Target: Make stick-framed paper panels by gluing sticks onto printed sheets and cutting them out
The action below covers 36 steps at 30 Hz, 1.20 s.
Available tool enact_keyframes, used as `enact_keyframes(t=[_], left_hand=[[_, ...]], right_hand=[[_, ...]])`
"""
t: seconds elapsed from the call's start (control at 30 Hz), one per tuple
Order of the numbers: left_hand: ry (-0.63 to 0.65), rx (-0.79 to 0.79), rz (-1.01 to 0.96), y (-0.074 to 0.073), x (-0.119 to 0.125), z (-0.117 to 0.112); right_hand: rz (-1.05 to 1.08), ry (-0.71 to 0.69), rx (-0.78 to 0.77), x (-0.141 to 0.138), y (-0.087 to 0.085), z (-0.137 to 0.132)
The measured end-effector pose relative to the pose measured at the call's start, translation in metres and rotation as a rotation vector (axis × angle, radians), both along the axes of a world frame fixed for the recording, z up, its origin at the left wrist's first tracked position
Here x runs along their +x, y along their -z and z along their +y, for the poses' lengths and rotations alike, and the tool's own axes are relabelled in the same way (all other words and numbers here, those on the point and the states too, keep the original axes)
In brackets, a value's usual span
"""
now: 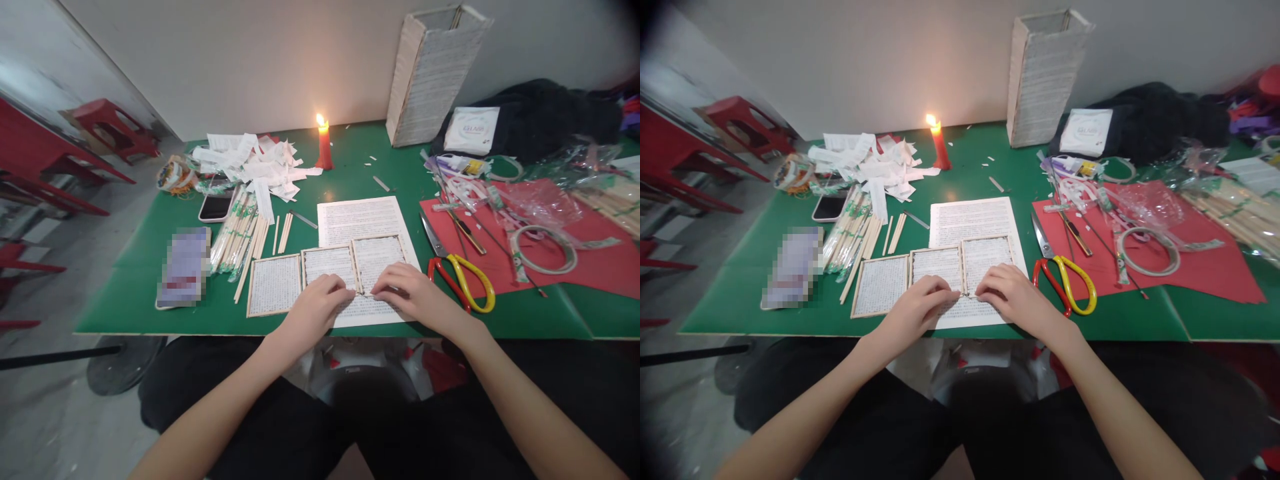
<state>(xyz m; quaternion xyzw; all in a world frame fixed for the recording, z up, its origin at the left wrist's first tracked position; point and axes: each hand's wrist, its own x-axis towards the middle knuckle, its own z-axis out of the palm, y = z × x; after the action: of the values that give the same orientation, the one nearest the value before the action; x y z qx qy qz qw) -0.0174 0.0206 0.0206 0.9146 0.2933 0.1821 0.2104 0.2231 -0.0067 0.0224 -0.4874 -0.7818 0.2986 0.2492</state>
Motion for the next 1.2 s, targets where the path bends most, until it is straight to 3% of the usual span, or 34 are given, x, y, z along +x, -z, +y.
enact_keyframes(t=[0.23, 0.43, 0.63, 0.87, 1.2], left_hand=[[-0.01, -0.018, -0.034, 0.003, -0.001, 0.001], [-0.006, 0.008, -0.07, 0.008, -0.003, 0.002], [-0.014, 0.051, -0.086, 0.014, -0.002, 0.003], [-0.018, 0.036, -0.092, 0.016, -0.001, 0.003], [-0.029, -0.131, -0.103, 0.005, -0.003, 0.004]], right_hand=[[0.126, 0.06, 0.021, 0.008, -0.011, 0.008], [0.045, 0.125, 0.079, 0.021, -0.019, 0.05], [-0.087, 0.112, 0.123, 0.018, -0.008, 0.085], [-0.091, 0.143, 0.121, 0.012, 0.003, 0.09], [0.017, 0.215, 0.061, 0.026, -0.001, 0.084]])
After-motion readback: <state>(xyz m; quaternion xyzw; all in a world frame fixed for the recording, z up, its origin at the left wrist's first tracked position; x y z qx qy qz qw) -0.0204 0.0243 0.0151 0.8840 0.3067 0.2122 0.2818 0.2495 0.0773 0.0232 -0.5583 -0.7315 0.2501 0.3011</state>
